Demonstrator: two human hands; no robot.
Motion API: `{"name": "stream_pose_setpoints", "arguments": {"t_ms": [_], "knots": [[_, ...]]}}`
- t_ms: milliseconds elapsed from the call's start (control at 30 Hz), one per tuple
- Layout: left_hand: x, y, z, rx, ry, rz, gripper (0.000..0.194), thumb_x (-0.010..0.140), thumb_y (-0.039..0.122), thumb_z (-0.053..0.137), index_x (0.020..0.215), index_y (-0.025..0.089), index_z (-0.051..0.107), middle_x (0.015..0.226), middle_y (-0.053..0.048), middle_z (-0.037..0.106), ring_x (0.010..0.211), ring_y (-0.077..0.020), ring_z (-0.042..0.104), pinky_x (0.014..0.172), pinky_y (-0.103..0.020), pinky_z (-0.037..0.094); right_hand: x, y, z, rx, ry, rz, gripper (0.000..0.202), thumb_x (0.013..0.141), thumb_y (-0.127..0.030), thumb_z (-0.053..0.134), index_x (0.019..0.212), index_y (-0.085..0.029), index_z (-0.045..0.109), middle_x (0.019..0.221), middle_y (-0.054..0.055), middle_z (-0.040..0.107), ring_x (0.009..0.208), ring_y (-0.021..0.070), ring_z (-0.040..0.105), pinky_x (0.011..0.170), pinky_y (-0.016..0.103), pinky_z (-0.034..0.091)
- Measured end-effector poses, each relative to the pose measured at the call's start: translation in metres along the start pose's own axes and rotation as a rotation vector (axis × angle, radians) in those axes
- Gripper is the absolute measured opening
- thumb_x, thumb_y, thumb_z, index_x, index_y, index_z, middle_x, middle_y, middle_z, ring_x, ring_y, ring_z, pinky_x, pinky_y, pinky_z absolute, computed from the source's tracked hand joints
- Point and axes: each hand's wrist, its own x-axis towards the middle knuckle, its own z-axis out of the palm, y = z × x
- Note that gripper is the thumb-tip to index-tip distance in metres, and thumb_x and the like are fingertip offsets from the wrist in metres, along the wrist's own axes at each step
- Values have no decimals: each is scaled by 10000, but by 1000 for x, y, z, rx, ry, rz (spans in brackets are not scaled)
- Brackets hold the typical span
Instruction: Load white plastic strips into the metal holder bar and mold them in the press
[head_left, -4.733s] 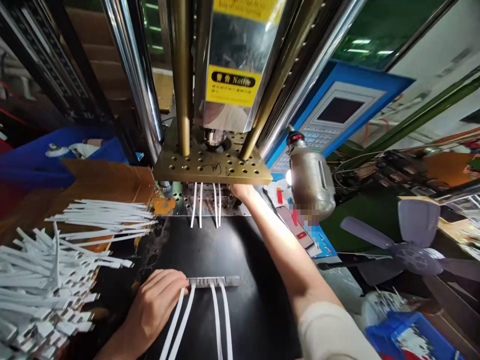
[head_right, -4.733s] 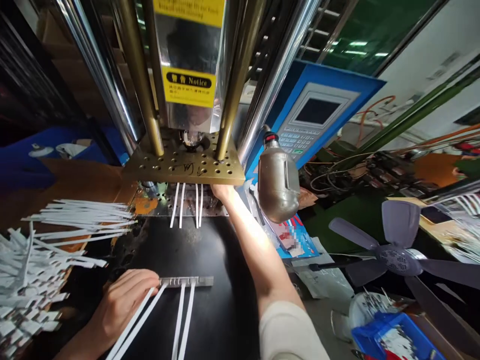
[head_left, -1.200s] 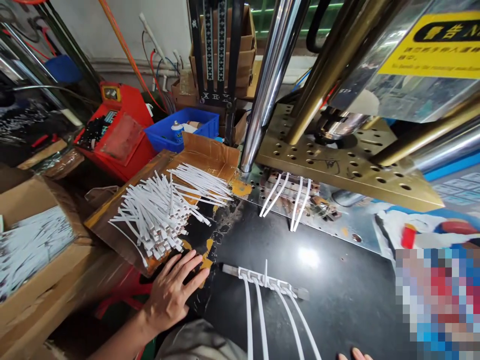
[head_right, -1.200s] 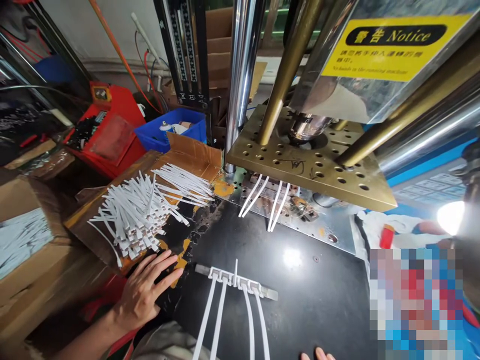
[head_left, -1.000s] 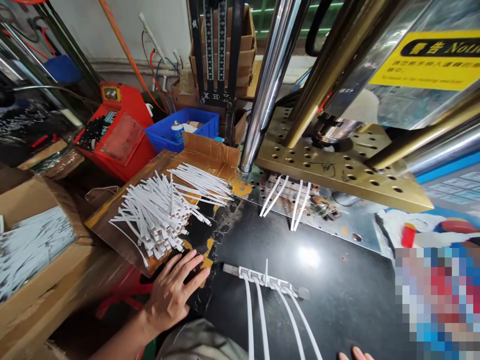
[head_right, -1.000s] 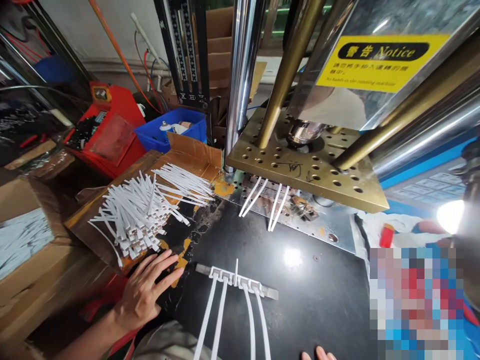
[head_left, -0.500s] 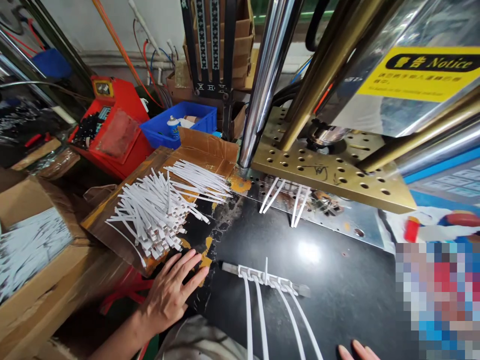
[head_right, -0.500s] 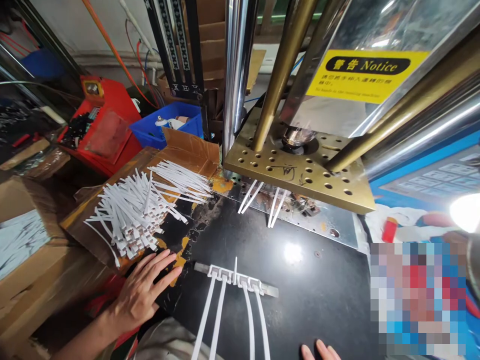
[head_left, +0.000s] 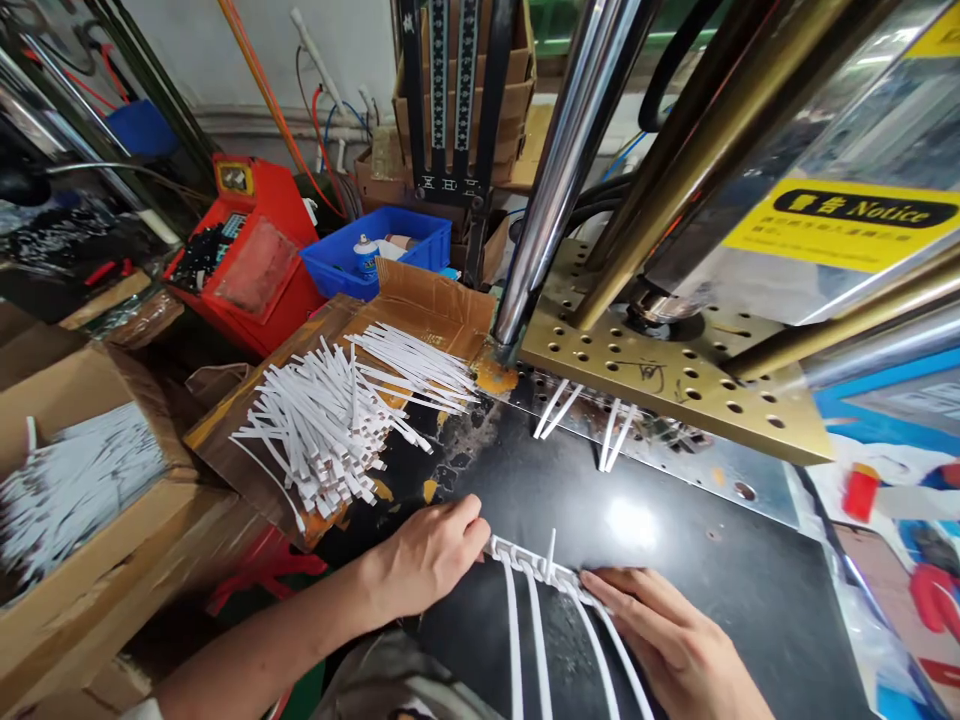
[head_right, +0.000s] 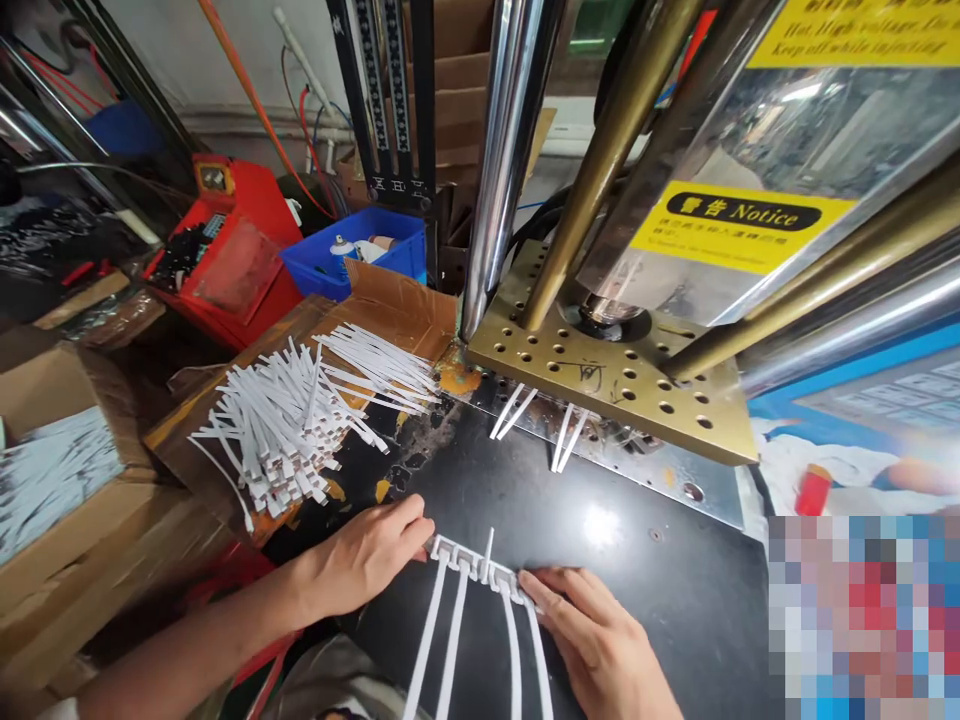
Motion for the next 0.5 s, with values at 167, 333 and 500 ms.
{"name": "stream_pose_setpoints", "arguments": {"t_ms": [167,333,500], "knots": [[5,-4,-5,-5,4,45,140,967,126,468,854,201,501,930,-4,553,788,-161,578,719,-284,504,57,9,-6,256,-145,140,329,979,-247,395,939,-230,721,823,58,715,665,160,697,618,230,555],[3,-5,5,-45,59,102,221,956,40,384,853,188,513,894,-29,537,799,-176,598,713,-291,498,113,5,11,485,286,519,205,876,-245,441,795,-202,625,695,32,668,608,177,696,550,239,529],[1,-26,30,-57,302,226,256,1025,204,334,1117,205,573,961,-51,571,818,-183,633,722,-286,500,27,26,-17,655,594,705,186,829,-371,577,843,-191,624,830,43,679,692,189,700,606,286,570]]}}
